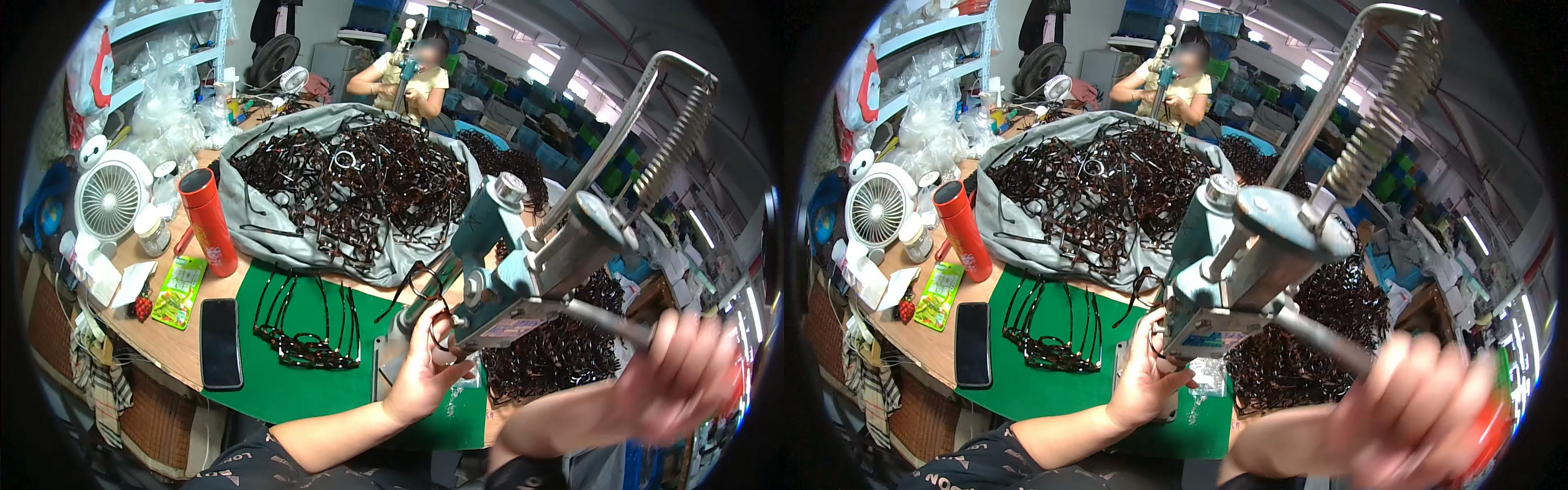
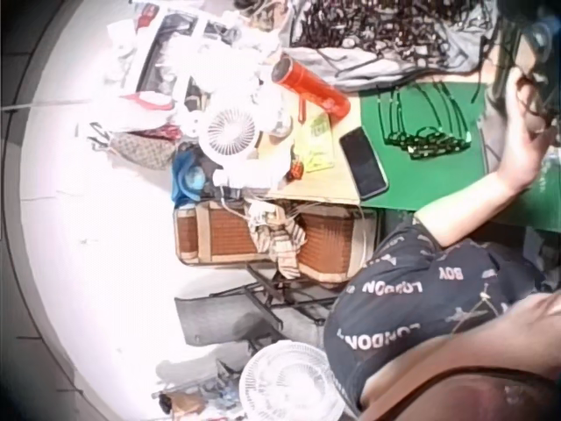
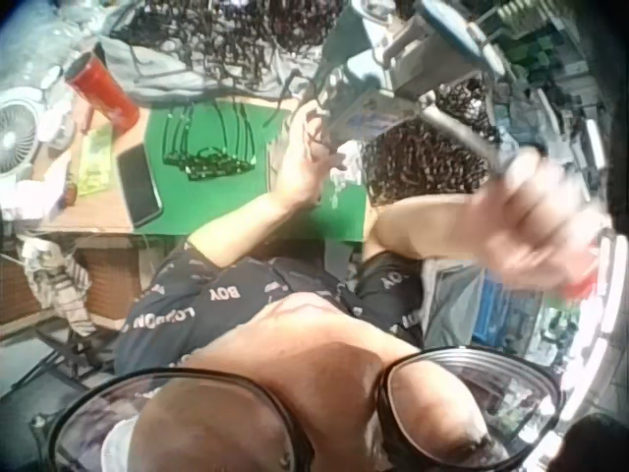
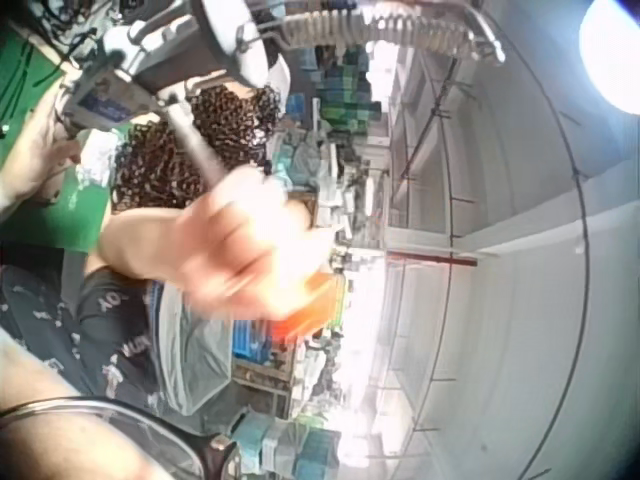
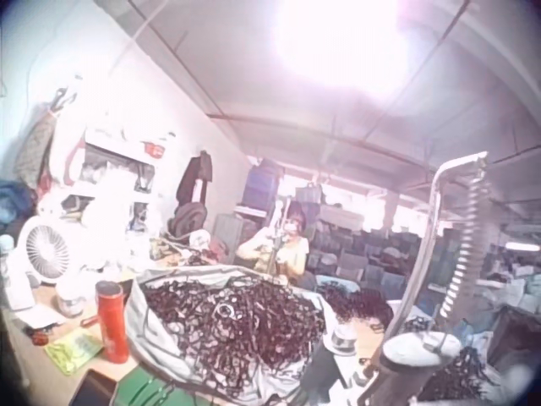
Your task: The person assembles eyeglasses by attaching temple arms to frames using a heat press. They repeatedly pick up frames and arms, position them in the machine, press to bond, and inspect the joints before placing finished units on the table.
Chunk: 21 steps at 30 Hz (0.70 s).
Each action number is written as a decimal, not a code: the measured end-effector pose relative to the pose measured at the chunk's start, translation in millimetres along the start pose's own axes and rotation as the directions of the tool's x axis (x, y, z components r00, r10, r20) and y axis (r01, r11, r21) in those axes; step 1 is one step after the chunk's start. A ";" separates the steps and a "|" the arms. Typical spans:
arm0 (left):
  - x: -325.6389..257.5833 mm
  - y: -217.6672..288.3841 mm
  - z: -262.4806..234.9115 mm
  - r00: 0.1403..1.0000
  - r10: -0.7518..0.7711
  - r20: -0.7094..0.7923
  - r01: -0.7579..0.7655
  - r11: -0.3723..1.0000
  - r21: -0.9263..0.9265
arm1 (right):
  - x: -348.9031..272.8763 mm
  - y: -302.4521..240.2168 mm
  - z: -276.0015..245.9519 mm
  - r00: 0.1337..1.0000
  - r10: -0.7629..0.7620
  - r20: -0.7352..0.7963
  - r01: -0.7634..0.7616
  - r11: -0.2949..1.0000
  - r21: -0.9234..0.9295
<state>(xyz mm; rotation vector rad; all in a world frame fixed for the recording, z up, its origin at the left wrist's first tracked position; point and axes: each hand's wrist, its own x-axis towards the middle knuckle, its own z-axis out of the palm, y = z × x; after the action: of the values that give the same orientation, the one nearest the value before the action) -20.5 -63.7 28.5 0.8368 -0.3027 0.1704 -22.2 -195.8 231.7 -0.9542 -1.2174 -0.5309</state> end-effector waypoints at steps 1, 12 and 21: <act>-1.4 -2.3 2.0 1.000 -0.003 0.006 0.003 1.000 0.003 | -19.2 -2.1 8.4 0.990 -0.134 -0.051 0.128 0.986 -0.108; 0.0 2.9 5.0 1.000 -0.031 -0.003 0.031 0.999 -0.019 | -36.3 -4.6 16.7 0.943 -0.240 -0.231 0.185 0.954 -0.236; 0.1 0.1 4.6 1.000 -0.024 -0.007 0.024 0.999 0.040 | -35.7 -6.5 14.2 0.947 -0.240 -0.215 0.194 0.957 -0.216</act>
<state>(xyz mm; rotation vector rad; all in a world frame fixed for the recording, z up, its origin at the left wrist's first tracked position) -21.3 -67.1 31.5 0.8786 -0.2834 0.1570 -45.7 -192.3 200.8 -0.8910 -1.0713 -0.9280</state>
